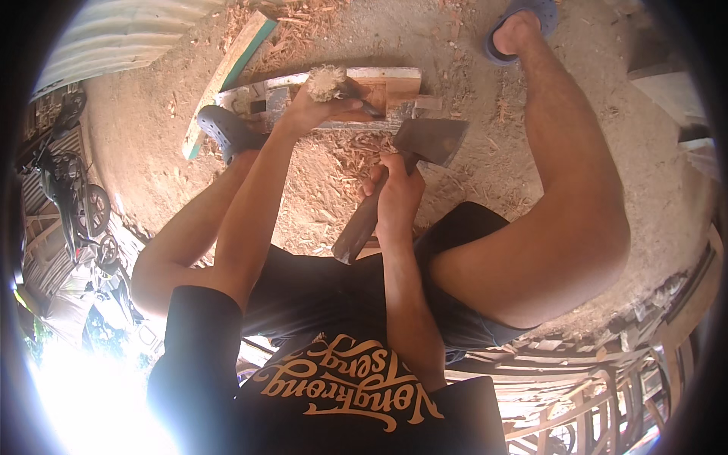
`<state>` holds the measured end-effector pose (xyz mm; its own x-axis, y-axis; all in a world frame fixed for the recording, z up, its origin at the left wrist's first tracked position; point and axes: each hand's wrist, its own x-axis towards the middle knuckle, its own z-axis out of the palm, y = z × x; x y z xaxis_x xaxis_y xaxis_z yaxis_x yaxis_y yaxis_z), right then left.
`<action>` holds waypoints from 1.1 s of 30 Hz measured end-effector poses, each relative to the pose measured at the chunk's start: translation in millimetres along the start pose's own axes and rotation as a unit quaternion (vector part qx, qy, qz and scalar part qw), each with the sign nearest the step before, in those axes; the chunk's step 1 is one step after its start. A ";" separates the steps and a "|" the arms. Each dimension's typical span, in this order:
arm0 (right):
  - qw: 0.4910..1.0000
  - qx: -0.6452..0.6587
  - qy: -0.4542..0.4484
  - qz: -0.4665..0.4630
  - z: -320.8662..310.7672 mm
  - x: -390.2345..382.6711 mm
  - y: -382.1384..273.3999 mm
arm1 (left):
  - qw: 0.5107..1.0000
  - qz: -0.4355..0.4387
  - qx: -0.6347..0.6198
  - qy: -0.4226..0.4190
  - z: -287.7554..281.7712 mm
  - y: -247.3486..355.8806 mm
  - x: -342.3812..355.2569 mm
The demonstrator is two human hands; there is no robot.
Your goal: The person uses a chisel and mallet to carve a rectangular recess into a piece of wood. They repeatedly strike the chisel to remove wood chips and clear debris from the carved area.
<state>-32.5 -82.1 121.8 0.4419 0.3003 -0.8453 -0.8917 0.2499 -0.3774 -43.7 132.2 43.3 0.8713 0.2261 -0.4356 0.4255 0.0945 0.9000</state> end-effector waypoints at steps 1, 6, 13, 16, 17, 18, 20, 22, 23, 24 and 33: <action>1.000 -0.002 0.000 0.001 0.1 0.1 0.2 | 1.000 0.008 0.012 -0.010 -0.2 -2.2 4.2; 1.000 0.017 0.017 0.015 0.9 3.9 2.3 | 0.981 0.089 0.164 -0.048 -7.5 -10.0 28.3; 1.000 0.006 0.012 0.003 -0.9 5.7 5.2 | 0.970 0.103 0.219 -0.030 11.0 -22.6 32.7; 1.000 0.008 0.011 0.007 -1.6 5.7 6.3 | 0.949 0.089 0.303 0.001 18.0 -24.4 26.4; 1.000 0.006 0.012 0.003 -2.3 5.7 6.2 | 0.937 0.082 0.338 0.014 22.1 -21.9 23.9; 1.000 0.004 0.013 0.000 -2.8 5.4 5.9 | 0.924 0.131 0.359 0.004 24.5 -21.7 22.7; 1.000 -0.002 0.015 0.000 -2.4 2.8 5.5 | 0.889 0.224 0.398 -0.018 26.1 -27.6 18.0; 1.000 -0.010 0.015 0.008 -0.1 0.3 4.1 | 0.863 0.227 0.451 0.022 24.7 -40.2 14.1; 1.000 -0.012 0.012 0.008 0.5 -0.2 4.2 | 0.847 0.229 0.478 0.043 22.1 -46.8 13.6; 1.000 -0.014 0.008 0.008 1.1 -0.7 4.6 | 0.832 0.220 0.507 0.053 18.3 -53.2 12.1; 1.000 -0.013 -0.002 -0.014 -5.4 2.2 2.0 | 0.845 0.206 0.491 0.037 5.6 -5.7 -11.0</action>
<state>-33.9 -86.0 117.1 0.4669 0.2964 -0.8332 -0.8812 0.2348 -0.4103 -54.3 123.7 43.0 0.9929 0.1065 -0.0524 0.1182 -0.8499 0.5134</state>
